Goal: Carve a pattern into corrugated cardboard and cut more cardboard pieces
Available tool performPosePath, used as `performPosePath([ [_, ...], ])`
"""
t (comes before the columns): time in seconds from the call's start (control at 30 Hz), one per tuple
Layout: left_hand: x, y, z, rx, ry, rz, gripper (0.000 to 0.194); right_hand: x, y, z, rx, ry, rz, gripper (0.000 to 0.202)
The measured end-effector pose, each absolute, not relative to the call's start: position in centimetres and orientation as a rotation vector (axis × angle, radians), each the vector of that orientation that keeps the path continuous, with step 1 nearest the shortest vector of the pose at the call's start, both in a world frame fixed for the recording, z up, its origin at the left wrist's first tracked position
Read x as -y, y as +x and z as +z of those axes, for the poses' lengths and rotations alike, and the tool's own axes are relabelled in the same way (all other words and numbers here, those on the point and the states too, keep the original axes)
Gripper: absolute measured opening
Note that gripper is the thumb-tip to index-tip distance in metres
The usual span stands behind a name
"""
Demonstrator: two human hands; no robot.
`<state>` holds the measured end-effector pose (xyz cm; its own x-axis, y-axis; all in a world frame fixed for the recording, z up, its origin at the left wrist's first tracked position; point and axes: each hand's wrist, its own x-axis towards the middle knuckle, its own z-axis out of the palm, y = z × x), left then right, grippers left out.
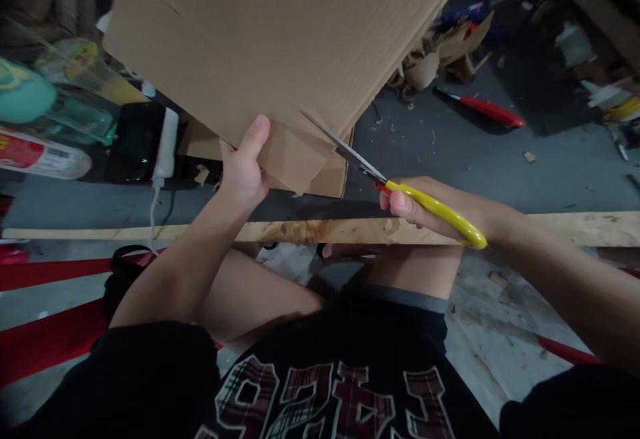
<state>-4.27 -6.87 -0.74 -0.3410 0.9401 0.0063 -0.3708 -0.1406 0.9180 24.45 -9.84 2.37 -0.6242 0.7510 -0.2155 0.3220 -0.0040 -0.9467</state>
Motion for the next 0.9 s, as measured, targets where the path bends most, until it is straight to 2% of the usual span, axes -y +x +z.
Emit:
performPosePath([
  [0.1,6.9,-4.2,-0.6,-1.172,0.736,1.648,0.031,9.8,24.3,2.3,2.189,-1.047,1.582,0.072],
  [0.3,6.9,-4.1,-0.3,-1.201,0.781,1.634,0.012,9.6,23.8,2.7,2.264,-1.078,1.453,0.069],
  [0.47,6.8,-4.2,-0.5,-1.176,0.819,1.664,0.008,9.7,23.8,3.0,2.273,-1.116,1.436,0.073],
  [0.7,6.6,-4.3,-1.4,-1.076,0.837,1.708,0.019,9.6,23.4,2.8,2.302,-1.097,1.399,0.075],
  [0.9,4.4,-6.0,-4.5,-1.115,0.95,1.665,0.046,9.6,23.7,2.9,2.313,-1.113,1.481,0.077],
])
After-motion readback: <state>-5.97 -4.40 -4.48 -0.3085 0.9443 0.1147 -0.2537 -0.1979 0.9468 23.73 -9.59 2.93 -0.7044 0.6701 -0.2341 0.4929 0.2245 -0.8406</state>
